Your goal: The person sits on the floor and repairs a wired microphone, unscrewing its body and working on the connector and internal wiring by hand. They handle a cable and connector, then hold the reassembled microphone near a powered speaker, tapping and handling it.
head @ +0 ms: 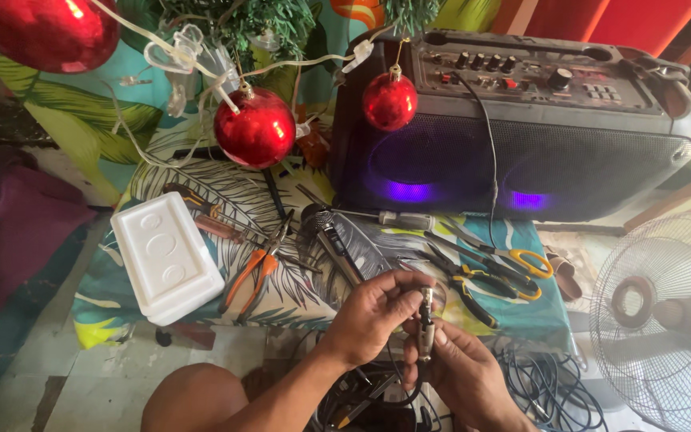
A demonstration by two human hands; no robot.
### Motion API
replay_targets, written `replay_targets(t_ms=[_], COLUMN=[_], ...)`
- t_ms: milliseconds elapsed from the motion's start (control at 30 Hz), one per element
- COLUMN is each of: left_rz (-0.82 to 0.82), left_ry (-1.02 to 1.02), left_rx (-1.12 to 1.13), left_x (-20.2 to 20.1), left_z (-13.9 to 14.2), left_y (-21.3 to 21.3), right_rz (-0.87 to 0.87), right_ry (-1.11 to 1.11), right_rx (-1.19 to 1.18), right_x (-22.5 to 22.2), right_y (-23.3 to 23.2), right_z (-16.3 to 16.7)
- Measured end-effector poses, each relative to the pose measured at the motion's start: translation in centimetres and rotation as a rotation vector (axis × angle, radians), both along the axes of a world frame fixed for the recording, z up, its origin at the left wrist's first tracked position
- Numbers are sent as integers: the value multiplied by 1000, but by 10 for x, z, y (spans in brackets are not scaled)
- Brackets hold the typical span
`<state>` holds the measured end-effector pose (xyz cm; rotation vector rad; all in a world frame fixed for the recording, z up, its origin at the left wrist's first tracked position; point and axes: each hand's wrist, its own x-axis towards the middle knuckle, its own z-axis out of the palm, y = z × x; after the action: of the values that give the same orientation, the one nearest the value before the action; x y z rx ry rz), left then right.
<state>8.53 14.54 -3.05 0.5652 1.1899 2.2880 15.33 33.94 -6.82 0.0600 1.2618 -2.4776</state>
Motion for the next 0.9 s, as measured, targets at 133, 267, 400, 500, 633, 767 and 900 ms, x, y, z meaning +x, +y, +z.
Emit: replay_targets(t_ms=[133,267,400,500,633,767,900], left_rz=[25,96,140,156,175,167,159], left_ry=[-9,63,99,111,123,115,80], left_rx=[16,0,-21,-36,-79,-84,-104], left_x=[5,2,-3,-3,-2,0,3], left_z=[1,0,-3,-3,0,2,2], left_y=[-7,-13,-19,-21,-25,-33,-38], right_rz=[7,11,-24,-83,-132,-154,-190], right_ry=[27,59,53,24,6,12,0], right_rx=[-5,-37,132,193,235,296,389], right_x=[4,2,-2,-3,-2,0,3], right_y=[-5,-14,-20,-23,-28,-38,-47], right_z=[1,4,7,9,14,19,25])
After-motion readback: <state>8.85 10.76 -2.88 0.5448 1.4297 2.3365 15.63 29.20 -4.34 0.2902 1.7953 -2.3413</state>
